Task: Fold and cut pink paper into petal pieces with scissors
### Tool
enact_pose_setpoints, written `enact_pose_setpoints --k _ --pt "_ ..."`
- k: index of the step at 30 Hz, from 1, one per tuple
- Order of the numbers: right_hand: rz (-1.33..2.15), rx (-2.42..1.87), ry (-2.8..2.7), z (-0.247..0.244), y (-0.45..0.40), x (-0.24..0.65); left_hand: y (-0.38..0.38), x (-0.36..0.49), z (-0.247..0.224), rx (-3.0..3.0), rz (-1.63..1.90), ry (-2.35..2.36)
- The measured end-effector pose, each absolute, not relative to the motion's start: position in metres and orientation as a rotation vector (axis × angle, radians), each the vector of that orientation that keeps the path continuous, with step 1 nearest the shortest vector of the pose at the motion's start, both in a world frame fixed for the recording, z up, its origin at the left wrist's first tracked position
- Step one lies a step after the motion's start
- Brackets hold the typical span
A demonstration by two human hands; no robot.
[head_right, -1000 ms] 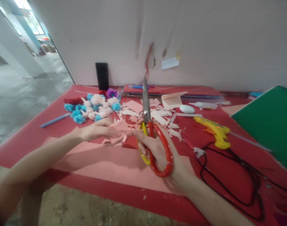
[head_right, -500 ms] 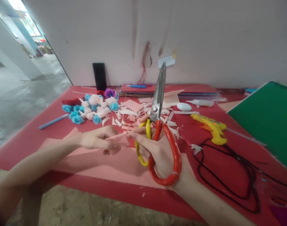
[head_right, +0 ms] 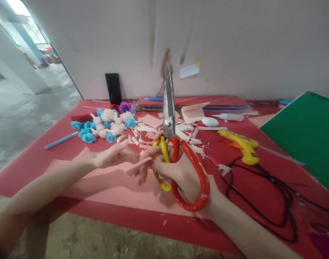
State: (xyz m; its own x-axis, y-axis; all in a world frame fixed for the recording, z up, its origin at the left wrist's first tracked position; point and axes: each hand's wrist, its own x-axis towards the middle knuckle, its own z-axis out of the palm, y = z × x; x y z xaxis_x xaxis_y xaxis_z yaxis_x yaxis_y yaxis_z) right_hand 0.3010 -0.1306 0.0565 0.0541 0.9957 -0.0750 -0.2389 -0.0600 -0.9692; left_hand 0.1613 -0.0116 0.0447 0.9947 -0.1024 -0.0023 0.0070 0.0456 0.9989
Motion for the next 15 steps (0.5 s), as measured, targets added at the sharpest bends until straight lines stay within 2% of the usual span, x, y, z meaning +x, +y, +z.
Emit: enact_pose_setpoints --k 4,11,15 --pt "1.291 -1.044 -0.97 0.055 -0.13 0.304 -0.014 0.165 0.033 1.36 -0.096 0.028" --pt "1.155 -1.128 -0.958 0.052 -0.132 0.301 -0.021 0.158 0.044 1.573 0.179 0.126" --pt "0.948 -1.255 -0.895 0.058 -0.133 0.297 -0.025 0.159 0.05 1.734 0.374 0.181"
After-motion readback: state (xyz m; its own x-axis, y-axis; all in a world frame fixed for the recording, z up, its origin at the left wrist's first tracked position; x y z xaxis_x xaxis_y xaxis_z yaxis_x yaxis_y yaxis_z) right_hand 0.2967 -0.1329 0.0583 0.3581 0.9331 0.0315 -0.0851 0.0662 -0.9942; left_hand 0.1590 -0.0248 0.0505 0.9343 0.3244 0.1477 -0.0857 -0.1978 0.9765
